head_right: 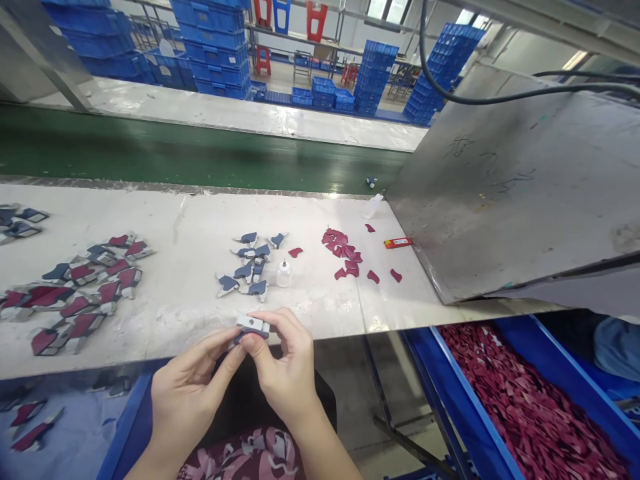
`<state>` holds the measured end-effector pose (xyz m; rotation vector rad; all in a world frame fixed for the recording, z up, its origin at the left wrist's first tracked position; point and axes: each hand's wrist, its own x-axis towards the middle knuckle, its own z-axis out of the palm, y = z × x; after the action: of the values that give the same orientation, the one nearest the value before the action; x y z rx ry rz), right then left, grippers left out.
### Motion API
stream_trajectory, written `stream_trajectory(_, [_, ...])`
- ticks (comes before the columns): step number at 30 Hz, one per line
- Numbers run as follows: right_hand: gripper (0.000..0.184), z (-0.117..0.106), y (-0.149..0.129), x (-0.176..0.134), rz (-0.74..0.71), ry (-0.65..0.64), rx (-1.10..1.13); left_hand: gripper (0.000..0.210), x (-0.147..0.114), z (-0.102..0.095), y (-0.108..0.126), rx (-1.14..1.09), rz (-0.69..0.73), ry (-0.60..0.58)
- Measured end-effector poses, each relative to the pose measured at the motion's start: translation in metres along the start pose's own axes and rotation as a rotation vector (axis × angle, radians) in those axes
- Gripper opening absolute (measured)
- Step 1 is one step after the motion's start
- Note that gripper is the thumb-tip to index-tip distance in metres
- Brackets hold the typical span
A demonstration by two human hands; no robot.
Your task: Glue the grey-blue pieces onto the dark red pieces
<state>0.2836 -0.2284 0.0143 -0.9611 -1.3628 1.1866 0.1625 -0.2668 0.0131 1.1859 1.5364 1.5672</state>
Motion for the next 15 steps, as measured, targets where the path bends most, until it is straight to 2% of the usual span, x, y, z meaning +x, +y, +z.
stream_trajectory(6, [0.037,0.0023,0.0021,-0.0014,0.031,0.049,-0.003,0.022,0.003,-0.0006,0.0007,-0.069,-0.137,-0.015])
stream_trajectory(10, [0.028,0.0032,-0.0013,-0.0043,-0.002,0.055,-0.017,0.017,0.0038,-0.0015,0.0019,-0.132,-0.166,-0.027])
stream_trajectory(15, [0.022,0.0095,0.0014,-0.0053,0.066,0.128,0.088,0.016,0.0052,-0.0016,0.0054,-0.184,-0.229,-0.048])
